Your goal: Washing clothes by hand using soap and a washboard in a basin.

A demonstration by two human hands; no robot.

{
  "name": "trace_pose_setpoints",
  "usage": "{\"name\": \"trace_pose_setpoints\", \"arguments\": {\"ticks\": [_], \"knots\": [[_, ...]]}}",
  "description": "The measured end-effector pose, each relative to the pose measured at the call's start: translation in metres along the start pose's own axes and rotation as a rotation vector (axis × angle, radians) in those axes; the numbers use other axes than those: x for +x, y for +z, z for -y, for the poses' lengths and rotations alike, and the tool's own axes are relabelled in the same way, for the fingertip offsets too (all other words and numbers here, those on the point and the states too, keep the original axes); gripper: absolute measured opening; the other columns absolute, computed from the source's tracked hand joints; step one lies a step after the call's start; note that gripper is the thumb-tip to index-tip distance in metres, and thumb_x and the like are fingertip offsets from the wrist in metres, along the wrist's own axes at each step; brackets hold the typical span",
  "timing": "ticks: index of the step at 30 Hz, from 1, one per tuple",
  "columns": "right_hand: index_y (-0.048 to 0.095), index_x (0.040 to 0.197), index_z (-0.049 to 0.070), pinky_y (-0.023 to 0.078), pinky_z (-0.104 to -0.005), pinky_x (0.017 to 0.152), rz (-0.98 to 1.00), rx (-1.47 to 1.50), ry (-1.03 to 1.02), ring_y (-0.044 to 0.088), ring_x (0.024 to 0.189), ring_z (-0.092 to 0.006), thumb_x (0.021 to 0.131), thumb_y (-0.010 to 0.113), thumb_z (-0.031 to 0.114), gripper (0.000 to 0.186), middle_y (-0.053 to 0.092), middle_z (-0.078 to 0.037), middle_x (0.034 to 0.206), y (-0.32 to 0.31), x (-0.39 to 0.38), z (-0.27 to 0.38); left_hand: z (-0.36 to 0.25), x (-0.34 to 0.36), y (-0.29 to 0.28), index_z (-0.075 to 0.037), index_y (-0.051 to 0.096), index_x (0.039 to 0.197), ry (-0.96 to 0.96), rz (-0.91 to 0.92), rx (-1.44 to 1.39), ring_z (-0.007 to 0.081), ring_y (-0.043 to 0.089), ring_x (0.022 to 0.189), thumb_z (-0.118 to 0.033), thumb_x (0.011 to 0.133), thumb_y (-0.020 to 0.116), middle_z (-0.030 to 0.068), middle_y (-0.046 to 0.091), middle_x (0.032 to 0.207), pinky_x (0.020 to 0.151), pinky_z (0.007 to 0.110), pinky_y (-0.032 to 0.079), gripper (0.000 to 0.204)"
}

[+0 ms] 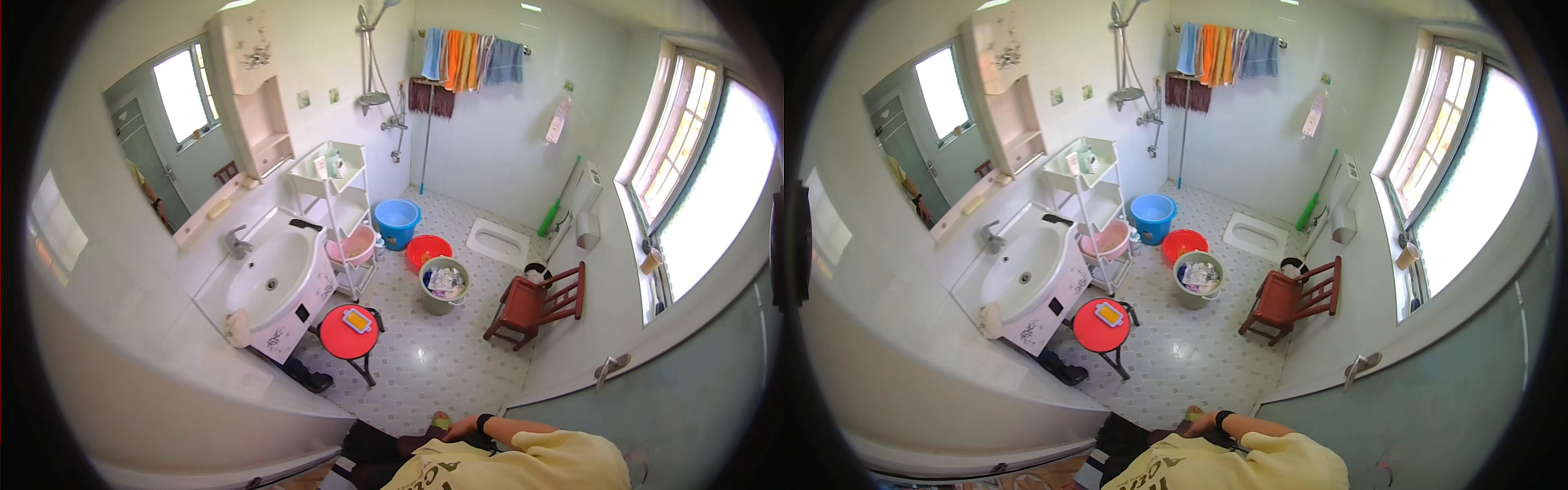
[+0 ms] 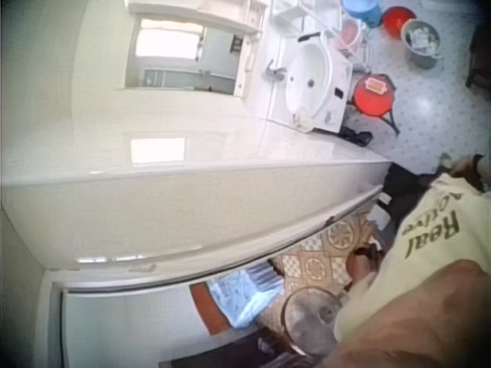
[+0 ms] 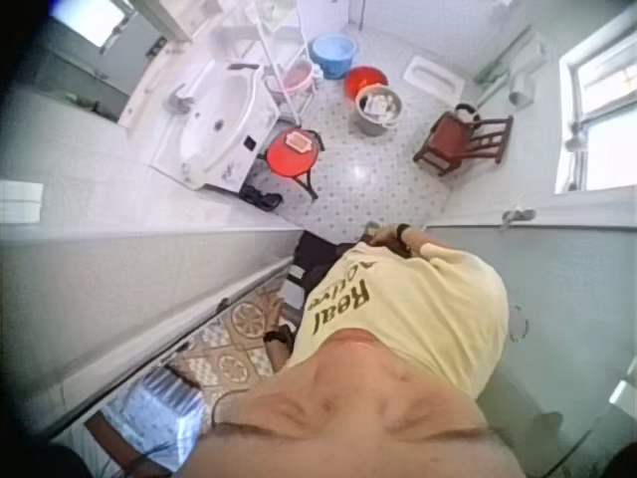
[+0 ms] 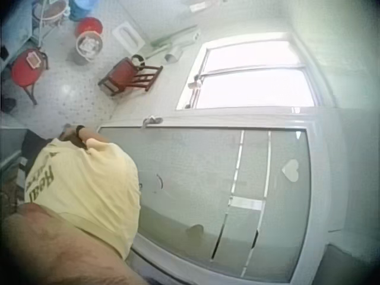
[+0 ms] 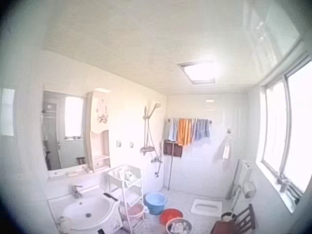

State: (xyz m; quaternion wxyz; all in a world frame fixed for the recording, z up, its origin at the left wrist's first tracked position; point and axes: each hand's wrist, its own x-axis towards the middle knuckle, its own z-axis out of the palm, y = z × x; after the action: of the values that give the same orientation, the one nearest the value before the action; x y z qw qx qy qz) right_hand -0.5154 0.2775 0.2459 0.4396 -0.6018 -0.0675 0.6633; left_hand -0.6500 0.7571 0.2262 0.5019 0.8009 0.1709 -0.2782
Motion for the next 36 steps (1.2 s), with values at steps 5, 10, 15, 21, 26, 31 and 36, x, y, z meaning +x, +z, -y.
{"name": "trace_pose_setpoints", "arguments": {"ticks": [5, 10, 15, 21, 26, 31, 36], "knots": [[0.054, 0.109, 0.005, 0.044, -0.0321, 0.072, -0.169, 0.234, 0.066, 0.052, 0.086, -0.0139, 0.082, 0.055, 0.039, 0.043, 0.055, -0.004, 0.103, -0.080, -0.051, -0.057, -0.056, 0.073, 0.072, 0.000, 0.057, 0.107, -0.032, 0.187, -0.039, 0.0179, 0.059, 0.083, -0.029, 0.084, 0.054, 0.0110, 0.063, 0.091, 0.079, 0.030, 0.045, 0.037], [0.048, 0.117, 0.005, 0.044, -0.0362, 0.077, -0.434, 0.285, 0.136, 0.053, 0.092, -0.0224, 0.078, 0.058, 0.042, 0.054, 0.051, -0.010, 0.114, -0.124, -0.105, -0.100, -0.189, 0.173, 0.156, -0.006, 0.056, 0.112, -0.219, 0.354, 0.012, 0.0178, 0.056, 0.087, -0.040, 0.078, 0.061, 0.0089, 0.059, 0.099, 0.061, 0.032, 0.052, 0.048], [0.054, 0.113, 0.005, 0.044, -0.0364, 0.077, -0.437, 0.318, 0.242, 0.056, 0.089, -0.0225, 0.078, 0.057, 0.044, 0.052, 0.057, -0.010, 0.107, -0.145, -0.119, -0.160, -0.291, 0.263, 0.220, -0.008, 0.052, 0.116, -0.247, 0.686, 0.293, 0.0171, 0.054, 0.090, -0.043, 0.078, 0.061, 0.0064, 0.055, 0.105, 0.056, 0.033, 0.052, 0.052], [0.059, 0.107, 0.008, 0.044, -0.0332, 0.075, -0.347, 0.499, 0.233, 0.056, 0.083, -0.0192, 0.080, 0.052, 0.035, 0.039, 0.063, -0.005, 0.090, -0.177, -0.118, -0.223, -0.389, 0.376, 0.309, -0.009, 0.057, 0.103, -0.075, 0.936, 0.645, 0.0146, 0.054, 0.075, -0.036, 0.076, 0.066, 0.0027, 0.058, 0.089, 0.051, 0.031, 0.050, 0.039], [0.060, 0.089, 0.008, 0.043, -0.0297, 0.067, -0.718, 0.468, 0.093, 0.051, 0.073, -0.0131, 0.079, 0.055, 0.018, 0.015, 0.060, -0.002, 0.076, -0.276, -0.163, -0.232, -0.468, 0.470, 0.371, -0.011, 0.056, 0.088, 0.141, 1.088, 0.645, 0.0113, 0.052, 0.052, -0.025, 0.078, 0.065, -0.0006, 0.054, 0.071, 0.043, 0.028, 0.047, 0.020], [0.055, 0.086, 0.005, 0.042, -0.0273, 0.063, -1.065, 0.567, 0.083, 0.049, 0.069, -0.0112, 0.081, 0.056, 0.017, 0.013, 0.056, 0.000, 0.077, -0.381, -0.251, -0.178, -0.526, 0.516, 0.382, -0.008, 0.055, 0.087, -0.153, 1.033, 0.329, 0.0099, 0.048, 0.051, -0.024, 0.079, 0.061, 0.0010, 0.053, 0.071, 0.046, 0.028, 0.047, 0.018], [0.055, 0.092, 0.004, 0.042, -0.0264, 0.067, -0.841, 0.808, -0.001, 0.050, 0.074, -0.0126, 0.084, 0.055, 0.022, 0.020, 0.056, 0.001, 0.083, -0.496, -0.322, -0.116, -0.549, 0.504, 0.372, -0.009, 0.055, 0.104, -0.129, 1.010, 0.423, 0.0110, 0.047, 0.052, -0.027, 0.083, 0.055, 0.0022, 0.055, 0.076, 0.053, 0.030, 0.046, 0.028]]}}
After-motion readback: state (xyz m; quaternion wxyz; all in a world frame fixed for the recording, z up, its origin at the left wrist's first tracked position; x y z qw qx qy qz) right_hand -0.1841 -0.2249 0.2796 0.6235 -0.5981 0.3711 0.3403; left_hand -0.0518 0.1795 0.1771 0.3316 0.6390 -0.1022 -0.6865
